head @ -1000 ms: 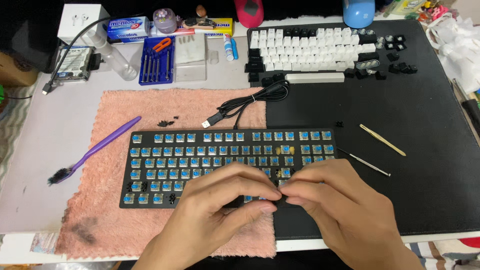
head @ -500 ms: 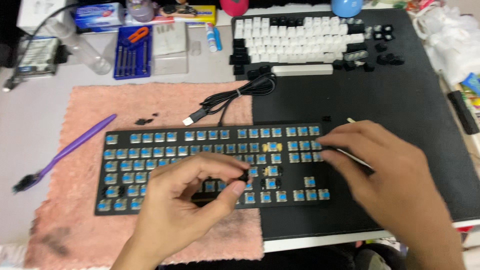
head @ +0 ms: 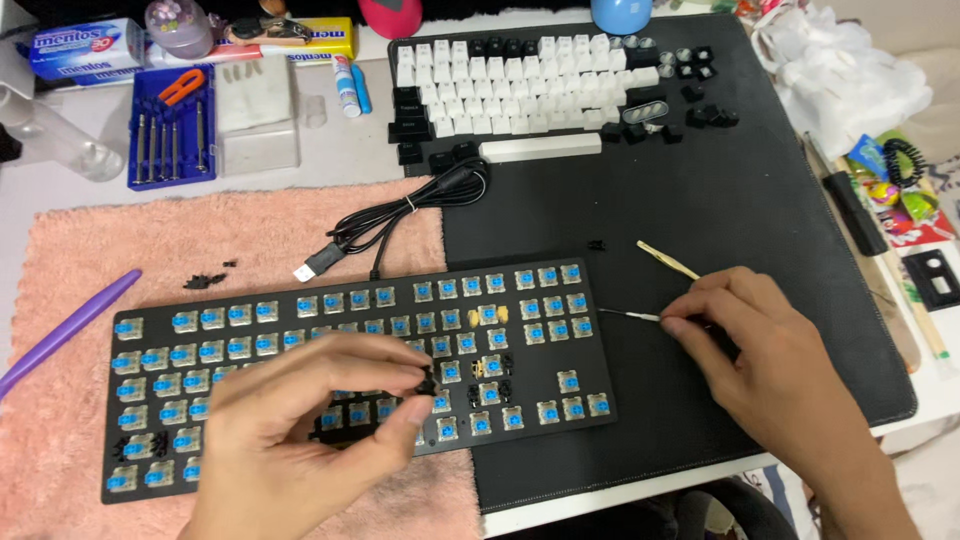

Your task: The person is assembling a mechanical keyboard by installing stabilizers and switches. They use a small screwdriver to secure the stabilizers and then press the switches into place on the keyboard plate.

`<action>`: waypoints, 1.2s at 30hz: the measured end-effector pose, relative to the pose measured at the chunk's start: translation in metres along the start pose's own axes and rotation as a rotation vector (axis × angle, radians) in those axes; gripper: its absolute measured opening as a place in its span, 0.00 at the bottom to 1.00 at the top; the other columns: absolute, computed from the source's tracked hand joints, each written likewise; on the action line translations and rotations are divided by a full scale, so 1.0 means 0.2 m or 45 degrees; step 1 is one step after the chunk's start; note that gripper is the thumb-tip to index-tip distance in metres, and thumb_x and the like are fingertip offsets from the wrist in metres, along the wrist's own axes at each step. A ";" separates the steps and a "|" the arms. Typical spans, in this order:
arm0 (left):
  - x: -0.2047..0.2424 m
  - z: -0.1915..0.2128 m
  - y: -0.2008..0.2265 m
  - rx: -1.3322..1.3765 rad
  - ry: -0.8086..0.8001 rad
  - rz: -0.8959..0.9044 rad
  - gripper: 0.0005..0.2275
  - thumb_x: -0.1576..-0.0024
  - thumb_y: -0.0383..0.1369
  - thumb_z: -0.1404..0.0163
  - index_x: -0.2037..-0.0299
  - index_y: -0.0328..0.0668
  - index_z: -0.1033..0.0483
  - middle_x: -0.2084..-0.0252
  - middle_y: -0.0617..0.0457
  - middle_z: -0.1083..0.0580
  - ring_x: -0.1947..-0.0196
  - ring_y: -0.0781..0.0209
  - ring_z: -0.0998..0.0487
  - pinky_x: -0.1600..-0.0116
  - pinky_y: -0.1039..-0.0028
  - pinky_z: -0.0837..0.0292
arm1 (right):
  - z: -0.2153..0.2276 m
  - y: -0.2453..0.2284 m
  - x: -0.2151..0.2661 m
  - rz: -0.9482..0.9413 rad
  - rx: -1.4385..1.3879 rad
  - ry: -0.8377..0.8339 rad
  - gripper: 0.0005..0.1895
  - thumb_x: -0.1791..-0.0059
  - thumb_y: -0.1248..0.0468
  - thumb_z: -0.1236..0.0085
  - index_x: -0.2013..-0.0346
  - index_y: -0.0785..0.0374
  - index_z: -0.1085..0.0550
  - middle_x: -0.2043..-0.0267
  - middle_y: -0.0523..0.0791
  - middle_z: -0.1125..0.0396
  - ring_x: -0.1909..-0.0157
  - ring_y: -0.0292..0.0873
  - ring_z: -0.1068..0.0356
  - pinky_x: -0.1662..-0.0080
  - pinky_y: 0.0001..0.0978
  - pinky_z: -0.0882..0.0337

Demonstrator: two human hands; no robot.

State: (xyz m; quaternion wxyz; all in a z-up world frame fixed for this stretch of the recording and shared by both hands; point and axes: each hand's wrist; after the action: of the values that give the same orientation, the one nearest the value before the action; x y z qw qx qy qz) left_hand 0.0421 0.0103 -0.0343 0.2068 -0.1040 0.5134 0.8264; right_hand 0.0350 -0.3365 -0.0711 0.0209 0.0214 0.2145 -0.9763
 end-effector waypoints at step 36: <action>-0.04 -0.04 -0.08 -0.206 -0.272 -0.172 0.04 0.42 0.34 0.44 0.65 0.46 0.20 0.53 0.55 0.20 0.45 0.52 0.19 0.40 0.61 0.31 | -0.10 -0.43 -0.24 0.202 -0.798 -0.222 0.03 0.48 0.62 0.40 0.62 0.56 0.24 0.73 0.35 0.30 0.71 0.28 0.34 0.66 0.21 0.34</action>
State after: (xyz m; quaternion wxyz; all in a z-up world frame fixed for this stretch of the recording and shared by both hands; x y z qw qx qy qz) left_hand 0.0563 0.0064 -0.0474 0.3063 -0.0661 0.4122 0.8555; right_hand 0.0784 -0.2488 -0.0504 0.1207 -0.0529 0.4994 -0.8563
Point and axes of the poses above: each hand's wrist, its own x-axis away from the middle knuckle, its own z-axis out of the back of the hand, y = z × x
